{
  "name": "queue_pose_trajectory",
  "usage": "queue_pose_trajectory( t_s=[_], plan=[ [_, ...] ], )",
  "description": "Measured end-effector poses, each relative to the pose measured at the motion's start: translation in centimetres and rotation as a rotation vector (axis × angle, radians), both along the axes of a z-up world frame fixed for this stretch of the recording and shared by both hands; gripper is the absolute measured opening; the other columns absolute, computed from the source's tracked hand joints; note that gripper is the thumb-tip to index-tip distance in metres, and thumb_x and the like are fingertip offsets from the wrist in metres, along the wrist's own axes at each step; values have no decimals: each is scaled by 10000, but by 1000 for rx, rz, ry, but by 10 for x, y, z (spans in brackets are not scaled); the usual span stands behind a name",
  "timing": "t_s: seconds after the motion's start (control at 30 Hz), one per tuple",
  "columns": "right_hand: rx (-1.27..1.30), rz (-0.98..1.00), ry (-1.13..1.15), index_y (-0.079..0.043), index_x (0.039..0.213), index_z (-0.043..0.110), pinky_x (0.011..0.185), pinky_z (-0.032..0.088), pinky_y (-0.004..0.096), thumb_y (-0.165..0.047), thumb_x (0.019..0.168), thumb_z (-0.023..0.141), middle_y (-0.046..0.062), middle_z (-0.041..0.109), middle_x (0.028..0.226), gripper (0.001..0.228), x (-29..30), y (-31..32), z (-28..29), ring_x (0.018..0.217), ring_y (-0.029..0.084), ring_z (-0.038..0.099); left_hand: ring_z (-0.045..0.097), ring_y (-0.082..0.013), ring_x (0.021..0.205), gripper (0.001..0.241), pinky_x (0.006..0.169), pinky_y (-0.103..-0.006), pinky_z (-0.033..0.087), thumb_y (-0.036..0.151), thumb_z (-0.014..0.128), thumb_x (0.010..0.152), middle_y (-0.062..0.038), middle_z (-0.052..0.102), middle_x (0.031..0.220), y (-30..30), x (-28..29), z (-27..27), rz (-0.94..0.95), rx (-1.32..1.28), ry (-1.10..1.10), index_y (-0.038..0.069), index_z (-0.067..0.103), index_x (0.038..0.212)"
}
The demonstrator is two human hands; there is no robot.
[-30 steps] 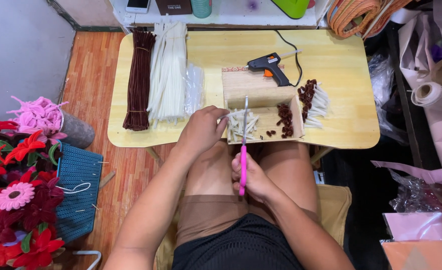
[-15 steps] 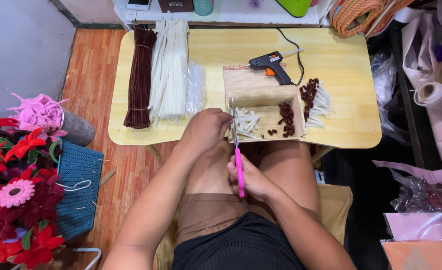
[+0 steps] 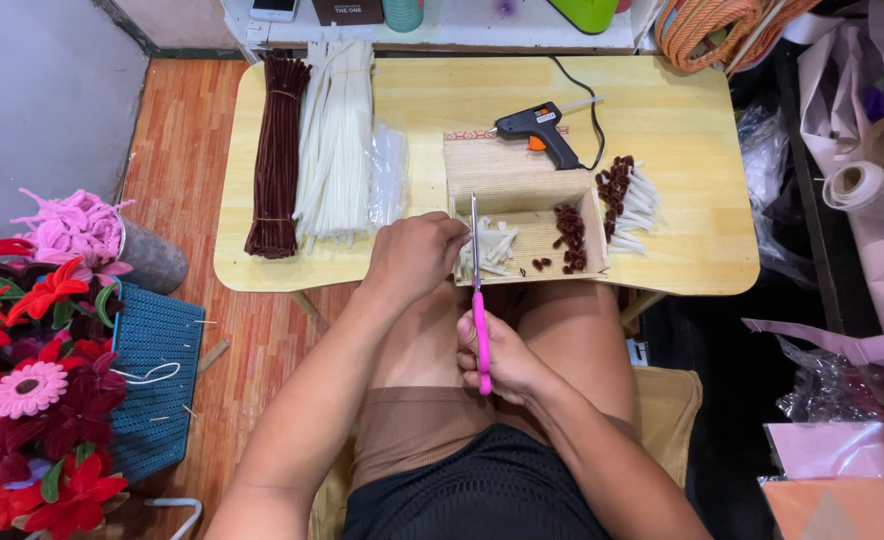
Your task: The person sits at a table and uses pink scissors to cut long white craft sticks into short pieces. They repeatedly pick up sticks from a bundle, cut them, and place the pieces into a small wooden box. A hot glue gun and other craft supplies are visible on the table.
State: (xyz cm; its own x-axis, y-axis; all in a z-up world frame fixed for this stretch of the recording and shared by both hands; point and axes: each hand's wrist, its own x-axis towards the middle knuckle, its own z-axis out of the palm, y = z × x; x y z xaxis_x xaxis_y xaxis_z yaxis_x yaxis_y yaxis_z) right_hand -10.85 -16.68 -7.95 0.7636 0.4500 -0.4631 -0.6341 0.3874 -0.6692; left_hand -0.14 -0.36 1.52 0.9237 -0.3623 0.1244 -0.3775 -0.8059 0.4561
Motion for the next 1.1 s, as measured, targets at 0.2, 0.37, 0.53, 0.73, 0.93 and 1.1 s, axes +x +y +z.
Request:
queue_pose_trajectory(
  t_s=[0.2,0.37,0.53,0.73,0.93,1.1],
  plan=[
    [58,73,-34,-198,1012,436,511,452,194,-490,1042,548,-58,338,840,314,-2,-5,9,719,80,384,740,-339,921,235,744,-486,607,237,605,985,-77,752,970,7,13,-21,2,-63,79,114,745,1129],
    [22,111,-119,-193,1033,443,545,430,180,-506,1020,573,-73,325,854,339,-4,-7,-5,738,64,375,743,-371,937,289,778,-472,612,185,576,971,-145,752,982,8,17,-32,-41,-82,144,59,742,1170],
    [-10,67,-112,-167,1021,457,493,411,178,-391,1034,625,-83,308,788,280,-6,-7,-1,671,60,358,731,-412,990,340,827,-509,600,166,560,955,-196,750,1023,7,10,-13,-84,-79,213,44,725,1227],
    [-25,2,-109,-174,1020,438,490,359,166,-389,1045,594,-69,304,807,267,-3,-9,4,701,83,357,678,-189,768,568,639,-288,562,424,456,1021,-176,752,1026,20,15,13,145,-705,864,-42,667,1267],
    [-56,-49,-102,-172,1041,431,475,364,163,-380,1043,597,-67,295,796,266,-2,-6,9,695,89,350,644,-114,674,326,554,-207,525,224,580,974,-133,749,902,20,16,8,131,-720,853,-37,706,1124],
    [-86,81,-144,-174,1062,457,508,395,169,-432,1023,619,-89,324,782,307,-6,-10,-1,706,64,370,504,-90,568,148,502,-232,388,168,649,901,-37,753,751,14,19,-5,143,-524,646,99,780,901]
  ],
)
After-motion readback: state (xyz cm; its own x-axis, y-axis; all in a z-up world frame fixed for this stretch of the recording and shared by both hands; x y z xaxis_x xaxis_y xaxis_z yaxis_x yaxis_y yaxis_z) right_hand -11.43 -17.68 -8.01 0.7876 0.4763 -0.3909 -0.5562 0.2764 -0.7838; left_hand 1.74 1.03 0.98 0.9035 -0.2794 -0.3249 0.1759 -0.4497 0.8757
